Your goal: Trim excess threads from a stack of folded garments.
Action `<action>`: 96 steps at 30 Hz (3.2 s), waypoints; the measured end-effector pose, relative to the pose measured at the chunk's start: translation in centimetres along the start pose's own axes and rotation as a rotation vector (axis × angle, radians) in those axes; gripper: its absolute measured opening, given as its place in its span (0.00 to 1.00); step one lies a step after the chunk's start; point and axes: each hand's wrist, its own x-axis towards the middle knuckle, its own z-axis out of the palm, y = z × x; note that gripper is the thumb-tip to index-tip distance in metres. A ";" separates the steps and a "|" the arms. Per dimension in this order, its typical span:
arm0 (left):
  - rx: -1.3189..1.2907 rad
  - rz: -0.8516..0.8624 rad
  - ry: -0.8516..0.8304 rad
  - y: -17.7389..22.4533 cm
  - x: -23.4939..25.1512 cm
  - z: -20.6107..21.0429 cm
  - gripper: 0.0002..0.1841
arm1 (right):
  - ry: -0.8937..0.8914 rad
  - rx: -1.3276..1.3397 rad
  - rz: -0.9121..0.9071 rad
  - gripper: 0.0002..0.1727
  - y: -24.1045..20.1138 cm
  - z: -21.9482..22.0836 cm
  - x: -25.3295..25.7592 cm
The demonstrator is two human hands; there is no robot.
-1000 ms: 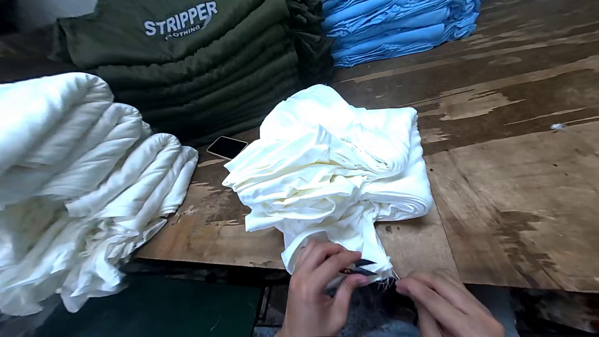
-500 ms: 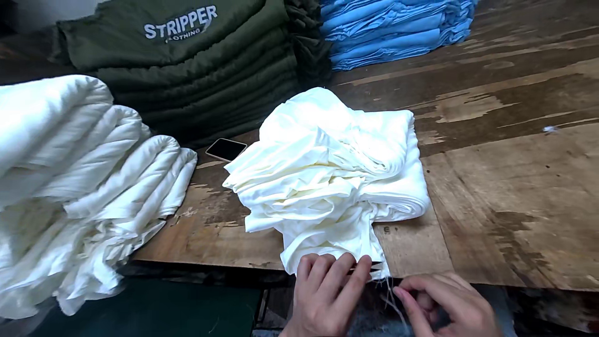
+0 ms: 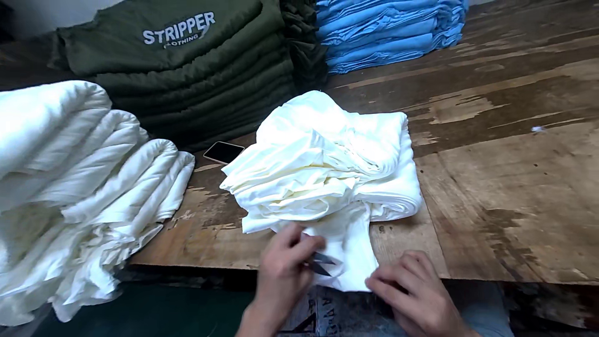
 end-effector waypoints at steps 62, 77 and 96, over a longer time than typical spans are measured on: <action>0.039 0.246 0.114 5.8 -3.3 1.8 0.11 | 0.127 0.192 0.202 0.08 -1.9 -2.2 -2.2; 0.191 -0.087 0.218 1.9 2.9 -1.9 0.08 | -0.404 0.053 -0.094 0.15 -1.6 -1.1 -2.6; 0.077 -0.183 0.051 -2.1 9.3 -6.4 0.15 | -1.064 0.459 0.692 0.47 0.0 6.8 -7.5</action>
